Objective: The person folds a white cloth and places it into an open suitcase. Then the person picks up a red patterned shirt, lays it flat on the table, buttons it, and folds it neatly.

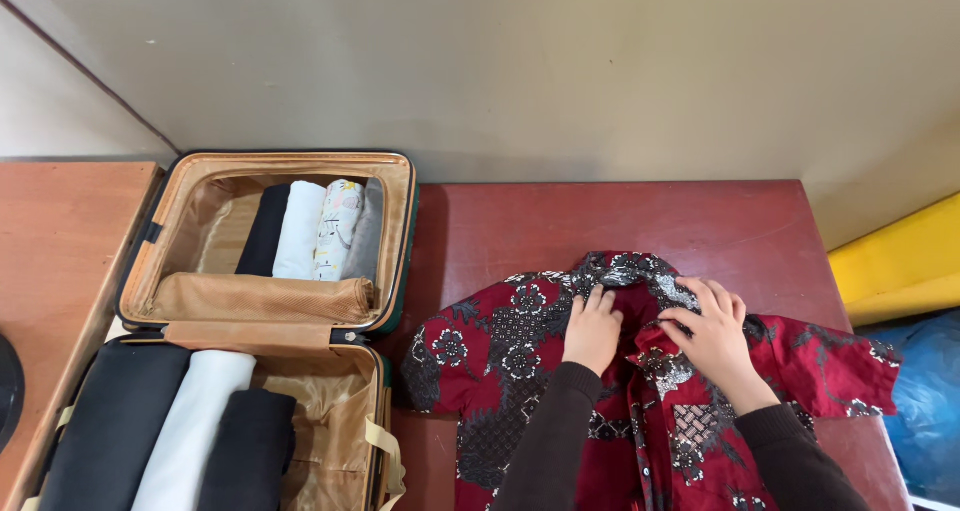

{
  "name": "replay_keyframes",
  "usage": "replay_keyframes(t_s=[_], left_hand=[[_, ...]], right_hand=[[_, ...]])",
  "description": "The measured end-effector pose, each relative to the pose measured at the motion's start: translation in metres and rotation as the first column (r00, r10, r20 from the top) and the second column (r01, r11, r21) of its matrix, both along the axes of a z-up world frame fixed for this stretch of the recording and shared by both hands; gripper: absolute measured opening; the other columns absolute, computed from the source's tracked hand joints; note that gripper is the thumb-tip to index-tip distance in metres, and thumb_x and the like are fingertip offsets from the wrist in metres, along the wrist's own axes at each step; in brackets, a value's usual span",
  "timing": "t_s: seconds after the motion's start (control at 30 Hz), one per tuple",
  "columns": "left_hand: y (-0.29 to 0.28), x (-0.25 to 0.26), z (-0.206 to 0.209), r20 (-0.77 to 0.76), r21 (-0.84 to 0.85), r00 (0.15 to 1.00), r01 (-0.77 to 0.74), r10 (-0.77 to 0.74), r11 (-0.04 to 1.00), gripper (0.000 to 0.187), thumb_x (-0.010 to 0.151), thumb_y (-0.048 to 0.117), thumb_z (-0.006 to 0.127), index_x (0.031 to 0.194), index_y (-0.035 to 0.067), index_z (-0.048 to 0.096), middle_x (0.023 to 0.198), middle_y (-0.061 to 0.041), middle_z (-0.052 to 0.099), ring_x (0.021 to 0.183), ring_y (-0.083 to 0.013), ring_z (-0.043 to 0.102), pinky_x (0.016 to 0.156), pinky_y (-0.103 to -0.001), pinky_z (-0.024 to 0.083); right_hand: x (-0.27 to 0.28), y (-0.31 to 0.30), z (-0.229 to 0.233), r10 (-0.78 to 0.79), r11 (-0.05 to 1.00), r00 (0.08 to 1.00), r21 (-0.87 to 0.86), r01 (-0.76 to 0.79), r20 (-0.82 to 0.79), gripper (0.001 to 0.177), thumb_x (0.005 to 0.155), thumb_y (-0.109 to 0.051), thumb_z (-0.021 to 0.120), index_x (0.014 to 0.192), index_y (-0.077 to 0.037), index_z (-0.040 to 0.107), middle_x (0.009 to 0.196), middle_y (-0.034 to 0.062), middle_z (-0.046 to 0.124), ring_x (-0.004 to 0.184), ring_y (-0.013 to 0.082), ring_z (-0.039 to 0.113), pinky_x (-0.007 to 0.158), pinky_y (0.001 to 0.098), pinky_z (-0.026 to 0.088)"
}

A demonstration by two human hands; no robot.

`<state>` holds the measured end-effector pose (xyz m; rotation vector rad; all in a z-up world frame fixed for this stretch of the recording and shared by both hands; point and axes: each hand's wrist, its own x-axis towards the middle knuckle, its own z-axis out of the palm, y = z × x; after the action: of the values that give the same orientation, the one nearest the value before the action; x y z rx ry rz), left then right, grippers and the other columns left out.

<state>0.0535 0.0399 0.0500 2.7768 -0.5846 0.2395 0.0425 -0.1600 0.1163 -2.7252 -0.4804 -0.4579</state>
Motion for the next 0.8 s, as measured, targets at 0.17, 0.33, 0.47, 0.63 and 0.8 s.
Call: replay_keyframes(t_s=[0.17, 0.33, 0.47, 0.63, 0.8], left_hand=[[0.004, 0.014, 0.012, -0.113, -0.152, 0.993, 0.022, -0.039, 0.988, 0.019, 0.092, 0.015, 0.058, 0.104, 0.007, 0.070, 0.104, -0.010, 0.074, 0.116, -0.0277, 0.065, 0.121, -0.059, 0.026], [0.001, 0.029, 0.041, -0.250, -0.273, 0.967, -0.014, -0.057, 0.962, 0.018, 0.088, 0.019, 0.062, 0.090, 0.008, 0.076, 0.087, -0.013, 0.075, 0.097, -0.0304, 0.068, 0.109, -0.053, 0.034], [-0.014, 0.037, 0.047, -0.362, -0.213, 0.932, -0.102, 0.019, 0.972, 0.024, 0.088, 0.024, 0.064, 0.080, 0.006, 0.079, 0.085, -0.016, 0.075, 0.092, -0.0343, 0.066, 0.095, -0.051, 0.035], [-0.019, 0.041, 0.037, -0.412, -0.222, 0.905, -0.211, 0.104, 0.952, 0.027, 0.089, 0.029, 0.066, 0.080, 0.007, 0.078, 0.084, -0.016, 0.075, 0.092, -0.0350, 0.067, 0.090, -0.051, 0.034], [-0.023, 0.041, 0.023, -0.534, -0.299, 0.837, -0.318, 0.118, 0.900, 0.021, 0.088, 0.027, 0.066, 0.080, 0.014, 0.081, 0.088, -0.014, 0.076, 0.092, -0.0327, 0.069, 0.093, -0.050, 0.033]], right_hand=[[-0.002, -0.003, -0.003, 0.040, 0.999, 0.999, 0.013, -0.041, 0.025, 0.011, 0.078, -0.022, 0.074, 0.089, -0.020, 0.074, 0.117, -0.0065, 0.071, 0.127, 0.0179, 0.056, 0.113, 0.0509, 0.031], [-0.004, 0.007, 0.003, -0.003, 0.998, 1.000, 0.066, 0.001, 0.028, 0.011, 0.082, -0.016, 0.073, 0.092, -0.018, 0.073, 0.105, -0.0085, 0.072, 0.116, 0.0119, 0.062, 0.119, 0.0459, 0.034], [-0.002, 0.023, 0.007, 0.065, 0.997, 0.990, 0.028, -0.070, 0.128, 0.015, 0.078, -0.017, 0.076, 0.093, -0.015, 0.073, 0.110, -0.0047, 0.072, 0.117, 0.0173, 0.061, 0.115, 0.0481, 0.034], [0.000, 0.033, 0.007, 0.097, 0.995, 0.980, -0.036, -0.092, 0.172, 0.016, 0.078, -0.018, 0.078, 0.093, -0.014, 0.073, 0.110, -0.0051, 0.073, 0.115, 0.0166, 0.062, 0.114, 0.0502, 0.034], [-0.002, 0.032, 0.003, 0.083, 0.995, 0.980, -0.071, -0.072, 0.181, 0.019, 0.083, -0.016, 0.076, 0.101, -0.014, 0.073, 0.110, -0.0048, 0.073, 0.114, 0.0160, 0.062, 0.114, 0.0519, 0.033]])
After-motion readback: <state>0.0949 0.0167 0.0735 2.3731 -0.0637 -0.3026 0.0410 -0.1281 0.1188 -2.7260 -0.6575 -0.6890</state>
